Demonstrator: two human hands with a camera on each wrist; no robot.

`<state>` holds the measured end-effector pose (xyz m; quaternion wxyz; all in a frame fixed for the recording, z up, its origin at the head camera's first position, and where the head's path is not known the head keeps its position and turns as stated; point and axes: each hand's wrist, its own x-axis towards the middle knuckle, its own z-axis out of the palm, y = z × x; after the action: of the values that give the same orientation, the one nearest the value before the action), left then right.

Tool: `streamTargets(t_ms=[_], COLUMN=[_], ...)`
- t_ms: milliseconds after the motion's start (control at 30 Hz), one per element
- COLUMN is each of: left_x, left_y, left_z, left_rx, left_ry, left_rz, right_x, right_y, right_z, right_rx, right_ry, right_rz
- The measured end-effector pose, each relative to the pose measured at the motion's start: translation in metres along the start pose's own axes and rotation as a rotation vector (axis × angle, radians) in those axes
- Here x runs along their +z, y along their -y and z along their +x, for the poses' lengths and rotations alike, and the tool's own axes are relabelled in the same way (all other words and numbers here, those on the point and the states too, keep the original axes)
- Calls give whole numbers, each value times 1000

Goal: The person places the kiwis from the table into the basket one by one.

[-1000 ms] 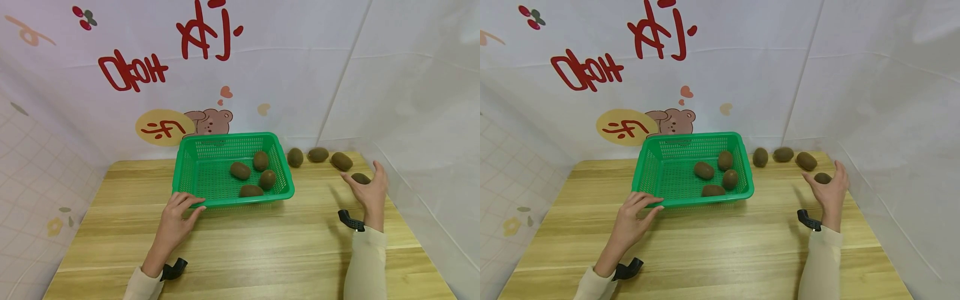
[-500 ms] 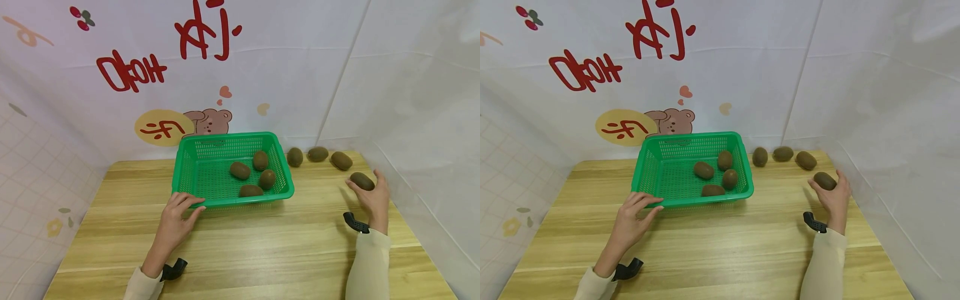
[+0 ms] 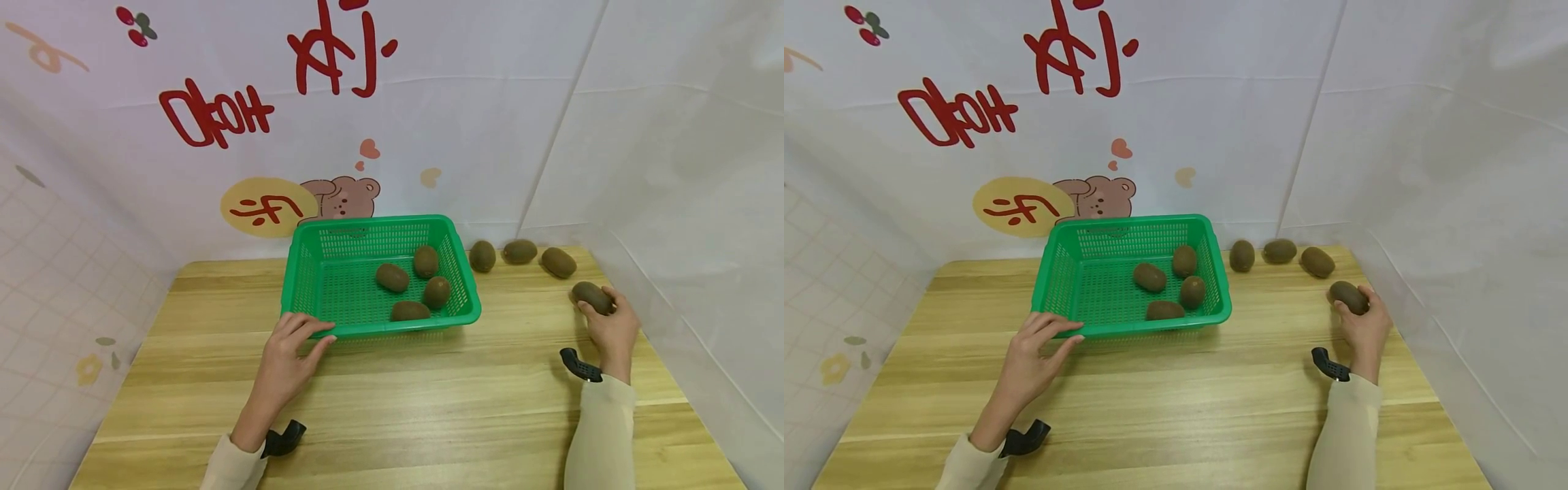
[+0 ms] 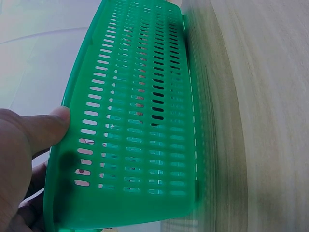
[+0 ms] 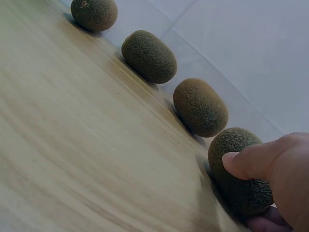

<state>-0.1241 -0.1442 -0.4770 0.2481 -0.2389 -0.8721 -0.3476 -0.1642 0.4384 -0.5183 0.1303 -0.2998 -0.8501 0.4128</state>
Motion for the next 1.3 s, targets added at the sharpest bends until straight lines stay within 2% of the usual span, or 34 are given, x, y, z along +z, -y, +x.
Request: streamTargets(t_ms=[433,633,1067,1300], left_x=[0,-2,-2,-1], left_y=[0,-1,-3,-1], left_z=[0,0,2,1], left_rx=[6,-11,-6,9], left_ry=[-7,7,15,1], left_rz=[2,0,-4,4], right_x=[-1,-2,0,2], right_y=[6,13,25,31], right_z=[1,1,-4,-7], right_rx=[50,66,41,-5], right_ry=[-11,15,32,22], right_rz=[17,48,51,50])
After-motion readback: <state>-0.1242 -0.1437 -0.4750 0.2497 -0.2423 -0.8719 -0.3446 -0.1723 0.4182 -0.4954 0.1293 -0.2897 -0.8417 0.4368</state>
